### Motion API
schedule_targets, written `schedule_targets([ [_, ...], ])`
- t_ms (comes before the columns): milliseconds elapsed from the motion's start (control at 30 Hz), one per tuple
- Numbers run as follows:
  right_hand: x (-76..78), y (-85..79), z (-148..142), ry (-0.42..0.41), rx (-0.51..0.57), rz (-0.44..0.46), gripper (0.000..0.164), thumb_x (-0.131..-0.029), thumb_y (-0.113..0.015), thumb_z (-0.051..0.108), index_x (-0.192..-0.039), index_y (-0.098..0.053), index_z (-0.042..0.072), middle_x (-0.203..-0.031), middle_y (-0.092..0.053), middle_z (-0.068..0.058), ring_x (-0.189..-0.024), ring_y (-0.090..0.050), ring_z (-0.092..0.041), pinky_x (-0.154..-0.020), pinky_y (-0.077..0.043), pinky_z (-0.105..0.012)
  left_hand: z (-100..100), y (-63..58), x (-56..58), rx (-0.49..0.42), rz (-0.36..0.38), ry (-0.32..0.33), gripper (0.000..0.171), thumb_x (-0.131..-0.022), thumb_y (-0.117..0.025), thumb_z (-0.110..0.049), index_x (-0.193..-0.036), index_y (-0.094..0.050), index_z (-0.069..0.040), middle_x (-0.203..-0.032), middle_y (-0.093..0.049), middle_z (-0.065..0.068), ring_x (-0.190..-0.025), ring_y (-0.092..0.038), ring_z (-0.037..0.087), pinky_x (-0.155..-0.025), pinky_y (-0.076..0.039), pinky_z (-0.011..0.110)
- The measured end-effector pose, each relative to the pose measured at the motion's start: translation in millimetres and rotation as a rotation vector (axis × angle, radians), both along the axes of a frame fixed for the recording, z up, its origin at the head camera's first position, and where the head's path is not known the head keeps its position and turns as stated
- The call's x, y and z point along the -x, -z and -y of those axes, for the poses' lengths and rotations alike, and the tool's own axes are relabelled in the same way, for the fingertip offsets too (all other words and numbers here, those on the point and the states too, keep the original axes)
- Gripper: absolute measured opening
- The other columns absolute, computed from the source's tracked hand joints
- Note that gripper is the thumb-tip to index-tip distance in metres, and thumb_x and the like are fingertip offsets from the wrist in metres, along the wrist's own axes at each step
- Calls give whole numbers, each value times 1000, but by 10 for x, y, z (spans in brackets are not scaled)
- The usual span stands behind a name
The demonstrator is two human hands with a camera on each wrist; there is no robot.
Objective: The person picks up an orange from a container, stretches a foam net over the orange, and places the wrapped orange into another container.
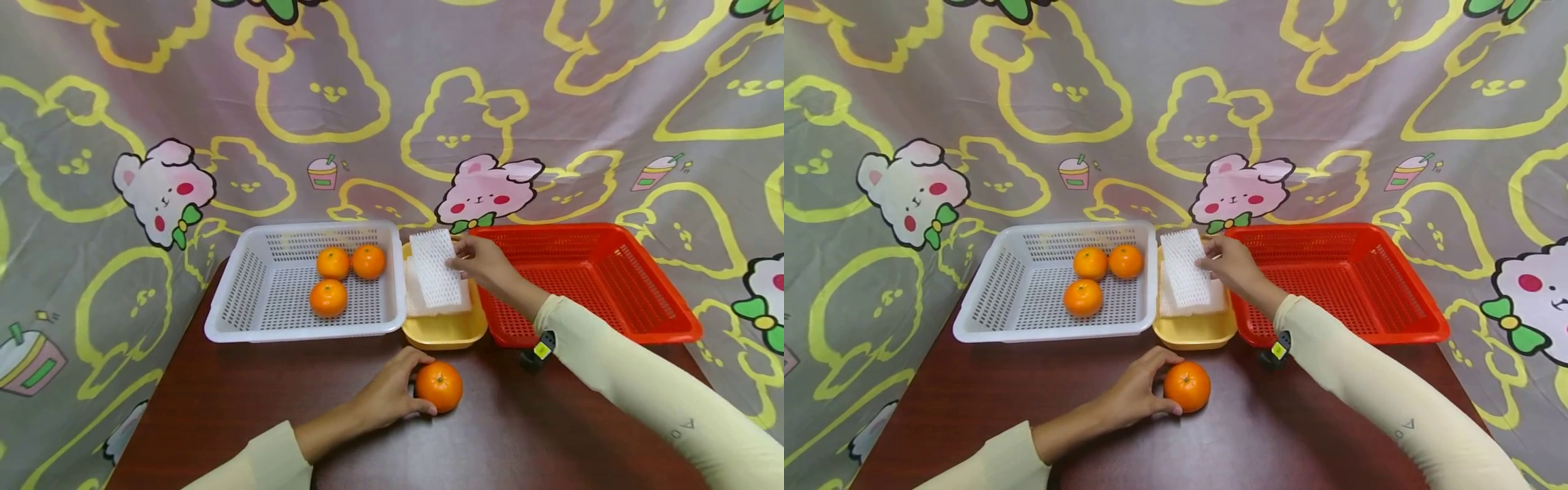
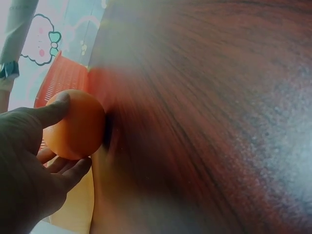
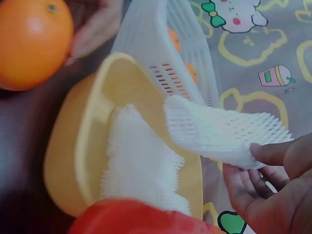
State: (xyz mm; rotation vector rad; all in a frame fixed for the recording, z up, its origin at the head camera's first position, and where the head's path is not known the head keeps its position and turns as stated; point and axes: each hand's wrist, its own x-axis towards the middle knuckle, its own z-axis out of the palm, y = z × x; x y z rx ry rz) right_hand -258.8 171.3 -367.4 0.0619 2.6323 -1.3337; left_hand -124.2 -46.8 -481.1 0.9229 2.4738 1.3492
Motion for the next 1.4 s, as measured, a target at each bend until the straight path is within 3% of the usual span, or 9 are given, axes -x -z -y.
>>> schedule_targets([
  [200,-247,-18,-121,-70,68,-64,32,-86,-72,18,-110,-57,3,-106,-60,-15,-94,-57,-26,-78,-58,-33,10,-15,-1,9,10,1,73,-64,-89,-24,-125,-53,-10,-121,-52,1,-112,-54,14,-96,-50,30],
  [433,-596,-54,-207,-117,91,-71,33,-84,-74,22,-107,-57,6,-100,-63,-13,-88,-60,-24,-76,-56,-30,-6,3,2,42,-45,-1,76,-64,-89,-28,-126,-52,-8,-122,-52,1,-113,-54,17,-96,-50,30],
  [667,-866,-4,-236,-176,128,-156,31,-81,-78,22,-101,-59,7,-97,-64,-9,-92,-60,-23,-75,-53,-27,-9,14,-3,43,-63,-5,77,-63,-90,-29,-126,-52,-7,-121,-52,0,-112,-53,14,-95,-49,27],
  [933,-1126,40,-259,-226,272,-160,30,-80,-79,21,-101,-61,11,-102,-65,-8,-93,-64,-24,-73,-57,-29,-14,14,-6,52,-91,-6,74,-62,-90,-29,-123,-52,-12,-121,-52,-2,-112,-53,14,-98,-47,27],
  [1167,-1291,100,-276,-252,311,-196,30,-79,-79,19,-102,-61,12,-105,-64,-7,-94,-67,-21,-77,-57,-27,19,20,-6,-3,-136,-17,73,-63,-89,-32,-123,-51,-18,-120,-50,-6,-112,-51,11,-100,-45,28],
  [1400,-1365,175,-261,-307,396,-239,28,-78,-78,8,-99,-61,6,-98,-64,-6,-87,-67,-20,-74,-59,-29,40,-133,-43,-174,-254,-26,56,-82,-75,-33,-130,-47,-24,-126,-47,-7,-113,-51,11,-95,-50,31],
])
